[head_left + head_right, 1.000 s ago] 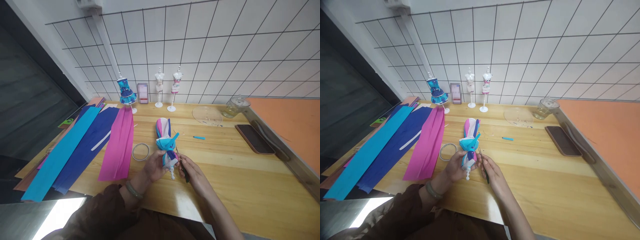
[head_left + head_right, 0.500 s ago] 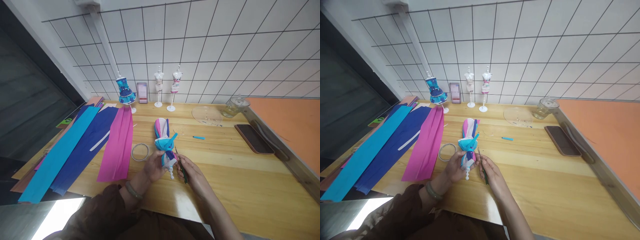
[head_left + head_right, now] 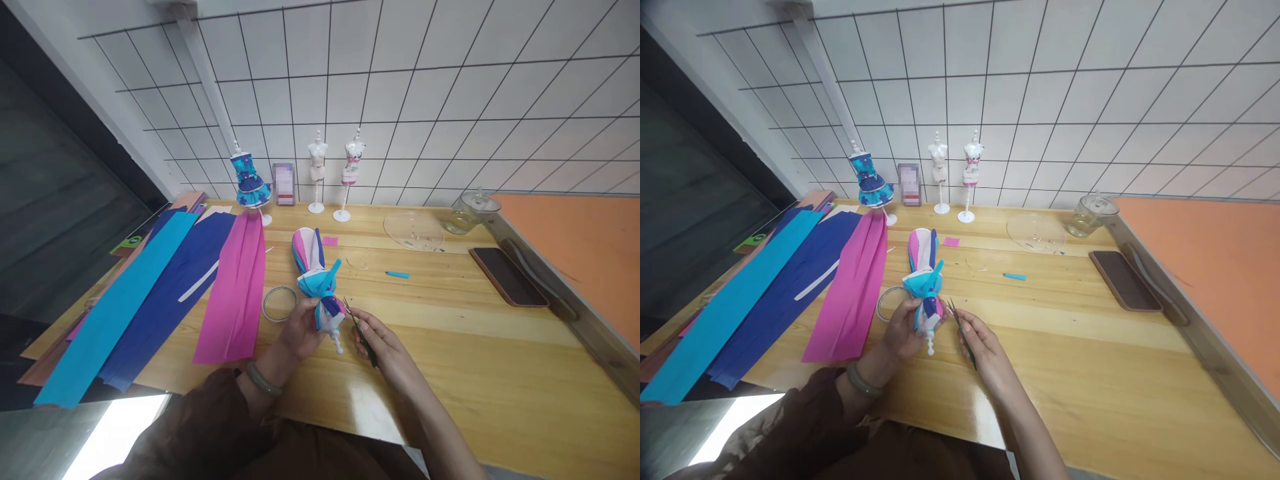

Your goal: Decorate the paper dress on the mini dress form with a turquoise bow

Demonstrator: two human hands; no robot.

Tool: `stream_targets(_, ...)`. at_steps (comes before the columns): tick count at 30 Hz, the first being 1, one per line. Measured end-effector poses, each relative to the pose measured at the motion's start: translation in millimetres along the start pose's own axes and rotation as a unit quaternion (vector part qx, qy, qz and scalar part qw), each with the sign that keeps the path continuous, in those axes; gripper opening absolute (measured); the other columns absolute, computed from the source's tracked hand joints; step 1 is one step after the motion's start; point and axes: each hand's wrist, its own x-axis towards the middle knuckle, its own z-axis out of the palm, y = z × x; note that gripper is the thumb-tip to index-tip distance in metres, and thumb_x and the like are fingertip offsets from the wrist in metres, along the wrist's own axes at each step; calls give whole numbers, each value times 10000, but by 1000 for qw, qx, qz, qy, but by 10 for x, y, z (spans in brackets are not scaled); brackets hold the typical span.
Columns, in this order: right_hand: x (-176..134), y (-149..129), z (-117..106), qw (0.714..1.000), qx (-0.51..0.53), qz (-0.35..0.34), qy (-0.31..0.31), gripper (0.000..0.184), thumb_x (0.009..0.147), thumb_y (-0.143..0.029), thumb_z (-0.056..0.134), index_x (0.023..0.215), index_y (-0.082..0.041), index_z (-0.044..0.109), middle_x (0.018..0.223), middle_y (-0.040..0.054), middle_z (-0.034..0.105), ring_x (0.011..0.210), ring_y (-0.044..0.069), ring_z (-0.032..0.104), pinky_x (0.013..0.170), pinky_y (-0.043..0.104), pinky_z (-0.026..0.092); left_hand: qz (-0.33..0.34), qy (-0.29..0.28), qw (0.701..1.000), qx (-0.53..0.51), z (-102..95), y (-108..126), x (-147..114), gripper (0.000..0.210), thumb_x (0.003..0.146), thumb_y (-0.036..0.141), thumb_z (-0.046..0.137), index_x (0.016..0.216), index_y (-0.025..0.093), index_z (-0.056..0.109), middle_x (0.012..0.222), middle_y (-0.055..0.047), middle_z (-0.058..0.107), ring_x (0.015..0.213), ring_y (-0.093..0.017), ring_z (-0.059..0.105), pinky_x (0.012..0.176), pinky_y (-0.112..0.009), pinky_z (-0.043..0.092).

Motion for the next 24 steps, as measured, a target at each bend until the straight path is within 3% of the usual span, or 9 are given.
stream_targets(9, -58, -54, 72, 976, 184, 105, -42, 431, 710, -441, 712, 1045, -196, 597, 662, -24, 447, 507, 71, 304, 481, 237, 189, 1, 47, 997, -65, 68, 39, -38, 141, 752, 232, 566, 795, 129, 652, 761, -38, 686, 673, -149, 622, 583, -253, 482)
stream_targets(14, -96, -17, 11, 963, 221, 143, -54, 360, 751, -404, 680, 1037, -199, 605, 661, -26, 423, 502, 70, 276, 470, 235, 169, 74, 78, 990, -91, 49, 229, -4, 114, 739, 221, 572, 764, 141, 650, 737, -23, 692, 759, -164, 652, 762, -291, 520)
stream_targets(17, -87, 11, -9, 958, 235, 153, -60, 369, 763, -447, 649, 1037, -204, 601, 661, -30, 412, 491, 66, 257, 465, 231, 166, 60, 58, 994, -65, 33, 304, -11, 148, 738, 236, 565, 782, 126, 653, 759, -46, 691, 787, -181, 652, 788, -309, 514)
stream_targets(20, -49, 16, 4, 969, 215, 120, -31, 432, 759, -534, 622, 1025, -196, 592, 624, -57, 359, 462, 50, 207, 455, 225, 135, 5, 14, 998, -54, 35, 273, -48, 173, 727, 257, 571, 757, 108, 655, 767, -69, 689, 791, -187, 649, 810, -315, 497)
stream_targets(24, 7, -27, 34, 996, 30, 0, 79, 504, 692, -514, 701, 1048, -172, 596, 554, -80, 328, 456, 62, 247, 454, 231, 171, -45, -27, 998, -45, 38, 163, -97, 218, 709, 282, 593, 772, 88, 670, 784, -89, 691, 805, -191, 643, 821, -303, 471)
